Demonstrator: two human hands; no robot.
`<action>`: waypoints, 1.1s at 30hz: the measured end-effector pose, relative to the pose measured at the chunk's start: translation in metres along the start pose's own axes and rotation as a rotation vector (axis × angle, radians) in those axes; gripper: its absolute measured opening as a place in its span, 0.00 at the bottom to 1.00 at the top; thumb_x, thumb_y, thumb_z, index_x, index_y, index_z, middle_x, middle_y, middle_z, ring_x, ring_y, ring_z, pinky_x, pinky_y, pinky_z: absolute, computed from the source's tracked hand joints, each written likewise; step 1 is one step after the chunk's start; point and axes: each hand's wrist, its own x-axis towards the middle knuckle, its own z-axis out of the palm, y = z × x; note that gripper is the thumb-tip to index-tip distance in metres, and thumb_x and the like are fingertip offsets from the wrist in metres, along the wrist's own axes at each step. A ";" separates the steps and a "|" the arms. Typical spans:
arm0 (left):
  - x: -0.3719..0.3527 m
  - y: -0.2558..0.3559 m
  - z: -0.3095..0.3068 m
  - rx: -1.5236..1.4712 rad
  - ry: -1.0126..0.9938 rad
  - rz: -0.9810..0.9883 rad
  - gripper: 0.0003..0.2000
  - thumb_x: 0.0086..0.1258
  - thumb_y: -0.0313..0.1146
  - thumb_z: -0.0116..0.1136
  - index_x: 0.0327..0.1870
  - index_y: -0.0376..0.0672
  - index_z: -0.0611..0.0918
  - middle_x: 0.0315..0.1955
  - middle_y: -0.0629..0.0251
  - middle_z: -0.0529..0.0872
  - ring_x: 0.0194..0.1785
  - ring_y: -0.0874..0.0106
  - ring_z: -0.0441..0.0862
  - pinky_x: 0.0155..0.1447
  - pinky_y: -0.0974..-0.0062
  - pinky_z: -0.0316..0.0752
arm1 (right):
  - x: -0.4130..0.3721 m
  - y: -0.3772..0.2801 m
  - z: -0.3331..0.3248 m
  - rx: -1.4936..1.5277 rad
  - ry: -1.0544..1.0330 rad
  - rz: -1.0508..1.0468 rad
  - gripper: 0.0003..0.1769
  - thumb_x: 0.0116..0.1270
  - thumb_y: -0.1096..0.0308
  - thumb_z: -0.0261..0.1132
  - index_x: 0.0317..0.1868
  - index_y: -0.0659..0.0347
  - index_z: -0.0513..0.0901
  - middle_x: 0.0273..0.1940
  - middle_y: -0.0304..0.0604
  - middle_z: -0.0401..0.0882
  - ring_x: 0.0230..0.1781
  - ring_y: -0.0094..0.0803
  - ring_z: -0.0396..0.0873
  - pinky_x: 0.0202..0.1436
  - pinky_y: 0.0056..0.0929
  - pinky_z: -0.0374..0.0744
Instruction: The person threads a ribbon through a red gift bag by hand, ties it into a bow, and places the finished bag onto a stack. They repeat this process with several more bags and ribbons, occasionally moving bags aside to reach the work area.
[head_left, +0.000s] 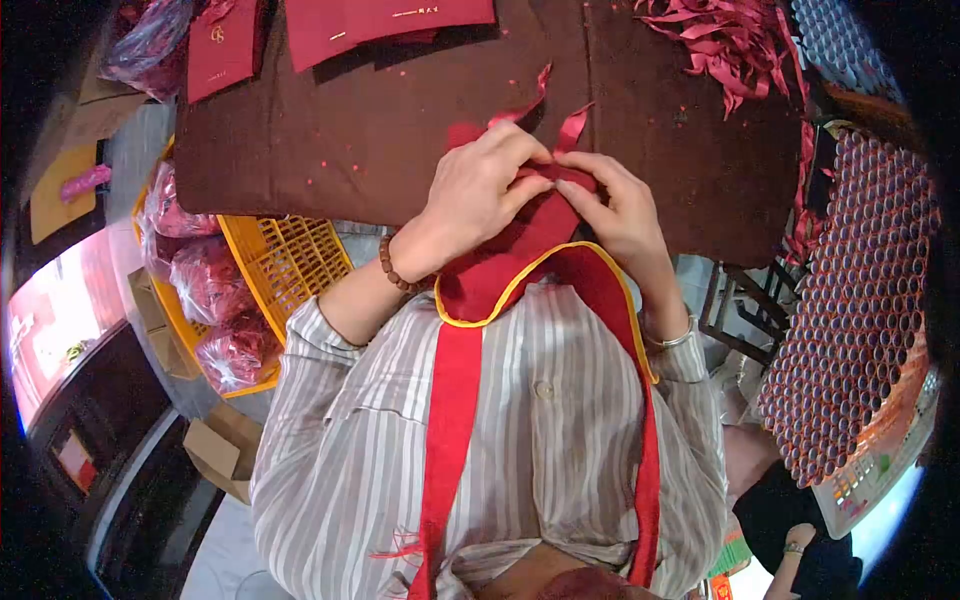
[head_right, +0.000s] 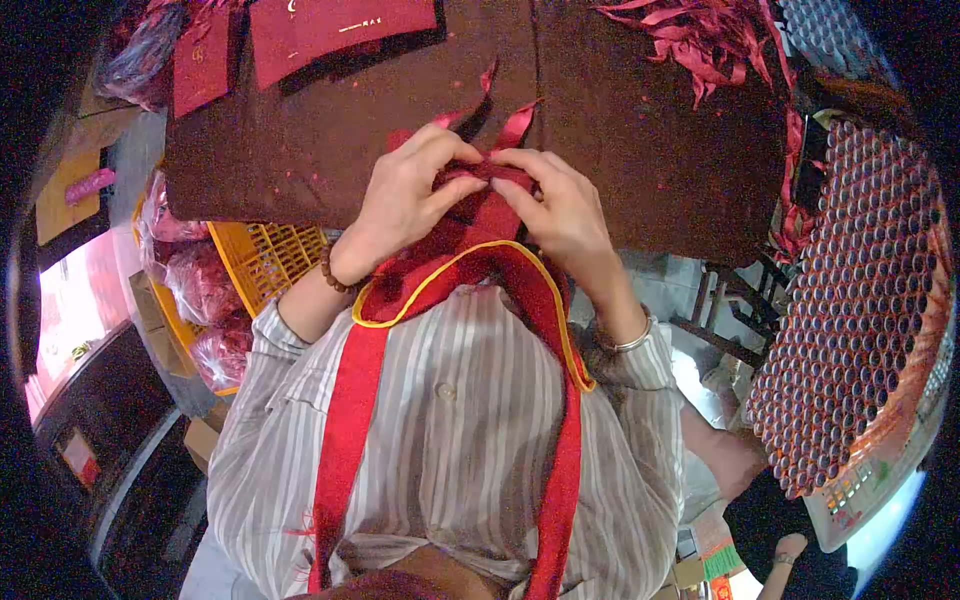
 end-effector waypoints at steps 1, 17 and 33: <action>0.000 0.000 0.001 0.001 0.000 0.000 0.11 0.56 0.32 0.64 0.37 0.39 0.79 0.34 0.59 0.79 0.38 0.60 0.80 0.40 0.68 0.75 | -0.002 0.000 0.000 0.001 0.000 0.000 0.15 0.61 0.69 0.63 0.48 0.64 0.79 0.44 0.45 0.79 0.41 0.28 0.78 0.44 0.22 0.74; 0.002 0.005 0.007 0.263 0.078 0.160 0.10 0.52 0.38 0.66 0.28 0.44 0.78 0.25 0.65 0.77 0.29 0.63 0.76 0.31 0.67 0.69 | -0.002 0.009 -0.003 -0.166 -0.015 -0.143 0.11 0.56 0.73 0.66 0.39 0.68 0.79 0.38 0.46 0.77 0.35 0.34 0.77 0.37 0.26 0.75; 0.057 -0.010 -0.020 -0.022 -0.680 -0.256 0.12 0.57 0.41 0.60 0.30 0.40 0.84 0.24 0.62 0.85 0.31 0.72 0.80 0.38 0.72 0.72 | -0.011 0.002 0.013 -0.164 0.129 -0.236 0.08 0.57 0.73 0.65 0.38 0.66 0.80 0.42 0.49 0.77 0.41 0.40 0.78 0.44 0.28 0.76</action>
